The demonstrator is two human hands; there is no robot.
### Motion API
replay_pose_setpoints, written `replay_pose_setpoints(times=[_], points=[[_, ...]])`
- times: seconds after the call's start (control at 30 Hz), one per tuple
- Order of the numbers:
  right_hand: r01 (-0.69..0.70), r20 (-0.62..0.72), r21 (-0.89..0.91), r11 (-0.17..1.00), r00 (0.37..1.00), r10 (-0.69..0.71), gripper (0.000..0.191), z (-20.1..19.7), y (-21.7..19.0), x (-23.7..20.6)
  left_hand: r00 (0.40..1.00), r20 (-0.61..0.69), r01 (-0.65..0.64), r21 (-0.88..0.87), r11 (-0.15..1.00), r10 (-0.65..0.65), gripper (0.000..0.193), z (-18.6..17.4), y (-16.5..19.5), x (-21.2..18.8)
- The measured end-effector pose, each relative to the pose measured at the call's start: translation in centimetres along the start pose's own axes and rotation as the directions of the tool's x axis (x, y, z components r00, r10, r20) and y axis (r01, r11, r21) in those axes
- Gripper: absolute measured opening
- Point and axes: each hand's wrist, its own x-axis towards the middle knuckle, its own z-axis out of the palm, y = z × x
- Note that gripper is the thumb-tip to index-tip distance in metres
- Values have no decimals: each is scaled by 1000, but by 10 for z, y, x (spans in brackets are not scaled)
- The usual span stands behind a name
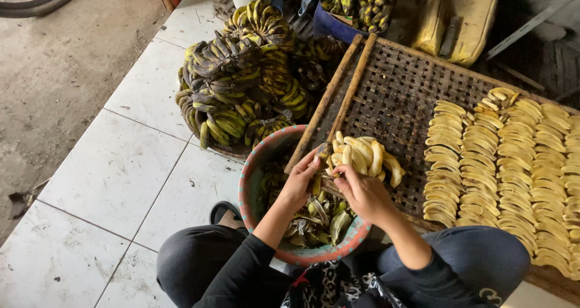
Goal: The person sits on the floor and peels bananas one at a time using a small knife, cutting the peel and pulling it off by hand. Peeled bananas are placed on a woven bamboo tray alongside already peeled ones, and discarded peels drop into a large basin below.
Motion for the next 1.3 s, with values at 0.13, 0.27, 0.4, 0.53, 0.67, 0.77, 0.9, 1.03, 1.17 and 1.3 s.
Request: replay_pose_setpoints(times=[0.13, 0.27, 0.4, 0.53, 0.67, 0.77, 0.9, 1.03, 1.17, 1.3], points=[[199, -230, -174, 964, 944, -236, 20, -50, -2, -2, 999, -24, -19, 212, 977, 25, 44, -13, 0, 0], [225, -303, -207, 952, 911, -281, 22, -85, -6, -23, 997, -70, -22, 249, 968, 40, 41, -26, -12, 4], [187, -239, -91, 978, 949, -204, 21, -81, -7, -29, 970, -231, -2, 288, 958, 72, 46, -26, -14, 0], [264, -134, 91, 960, 959, -251, 29, -44, -5, -16, 962, -227, -53, 399, 916, 154, 48, -8, 2, -11], [236, -147, 243, 941, 968, -205, 61, -9, -2, -8, 967, -196, -55, 467, 883, 164, 49, 19, 5, -39], [345, -312, 375, 860, 921, -233, 57, -3, 2, -8, 962, -59, -192, 544, 817, 266, 48, 37, -4, -60], [538, -457, 380, 752, 817, -353, 33, -7, 7, -14, 958, -46, -201, 596, 778, 283, 46, 51, -14, -80], [472, -418, 480, 740, 864, -280, 28, -6, 13, -21, 949, -92, -204, 547, 812, 301, 42, 57, -21, -86], [475, -448, 485, 734, 856, -259, 18, -3, 25, -22, 970, -113, -151, 416, 897, 215, 44, 59, -37, -81], [423, -397, 546, 723, 891, -221, 13, -3, 30, -21, 957, -119, -204, 376, 904, 265, 44, 59, -47, -75]])
